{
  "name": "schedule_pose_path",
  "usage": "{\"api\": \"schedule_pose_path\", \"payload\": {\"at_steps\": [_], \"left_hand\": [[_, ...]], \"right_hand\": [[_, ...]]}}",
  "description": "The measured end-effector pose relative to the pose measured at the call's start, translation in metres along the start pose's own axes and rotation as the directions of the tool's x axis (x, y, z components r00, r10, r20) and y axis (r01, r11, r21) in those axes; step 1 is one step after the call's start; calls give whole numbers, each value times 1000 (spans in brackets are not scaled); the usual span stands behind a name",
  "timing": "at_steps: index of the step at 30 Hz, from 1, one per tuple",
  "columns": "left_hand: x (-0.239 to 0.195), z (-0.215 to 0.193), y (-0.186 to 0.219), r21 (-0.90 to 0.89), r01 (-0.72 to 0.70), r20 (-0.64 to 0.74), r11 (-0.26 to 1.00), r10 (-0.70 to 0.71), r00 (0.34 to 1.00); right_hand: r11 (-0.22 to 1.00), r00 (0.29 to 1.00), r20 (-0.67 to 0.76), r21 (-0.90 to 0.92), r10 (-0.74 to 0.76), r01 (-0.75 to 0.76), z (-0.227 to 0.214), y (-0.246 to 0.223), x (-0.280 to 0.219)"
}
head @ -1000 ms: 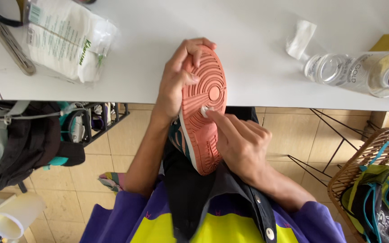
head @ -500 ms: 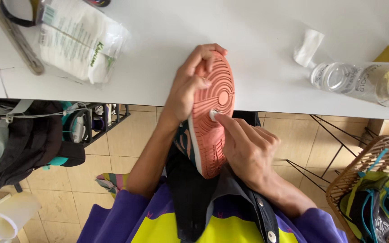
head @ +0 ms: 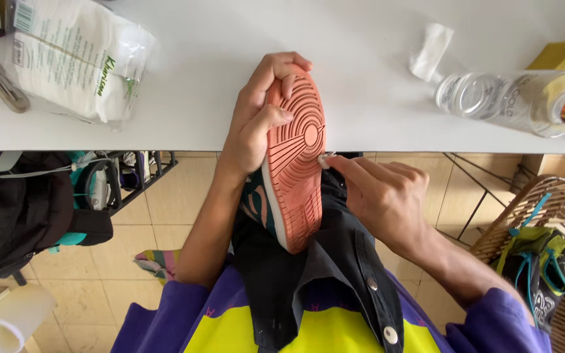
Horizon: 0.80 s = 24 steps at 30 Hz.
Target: The person holds a pink and teal sneaker and scrubs the sole with a small white cotton pad. They periodically dip the pad into a clear bottle of liquid to re-wet it before continuing to clean the shoe's tread pattern.
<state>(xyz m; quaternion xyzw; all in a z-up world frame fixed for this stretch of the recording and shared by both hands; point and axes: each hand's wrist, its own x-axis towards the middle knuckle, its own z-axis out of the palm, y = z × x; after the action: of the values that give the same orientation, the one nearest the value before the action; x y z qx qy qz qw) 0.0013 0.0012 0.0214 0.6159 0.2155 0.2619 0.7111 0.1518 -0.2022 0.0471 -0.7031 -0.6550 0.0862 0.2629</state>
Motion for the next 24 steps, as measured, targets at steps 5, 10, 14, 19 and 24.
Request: {"api": "schedule_pose_path", "payload": {"at_steps": [5, 10, 14, 19, 24], "left_hand": [[-3, -2, 0, -81, 45, 5, 996, -45, 999], [1, -2, 6, -94, 61, -6, 994, -62, 998], [-1, -2, 2, -108, 60, -15, 992, -62, 998], [1, 0, 4, -100, 68, -34, 993, -71, 997], [2, 5, 2, -13, 38, -25, 999, -38, 999]], "right_hand": [[819, 911, 214, 400, 353, -411, -17, 2, 12], [746, 875, 189, 461, 446, -480, -2, -4, 1], [743, 877, 214, 468, 431, -479, 8, -11, -3], [858, 967, 122, 444, 225, -256, 11, -12, -1], [981, 992, -33, -157, -119, 112, 5, -6, -9]]}}
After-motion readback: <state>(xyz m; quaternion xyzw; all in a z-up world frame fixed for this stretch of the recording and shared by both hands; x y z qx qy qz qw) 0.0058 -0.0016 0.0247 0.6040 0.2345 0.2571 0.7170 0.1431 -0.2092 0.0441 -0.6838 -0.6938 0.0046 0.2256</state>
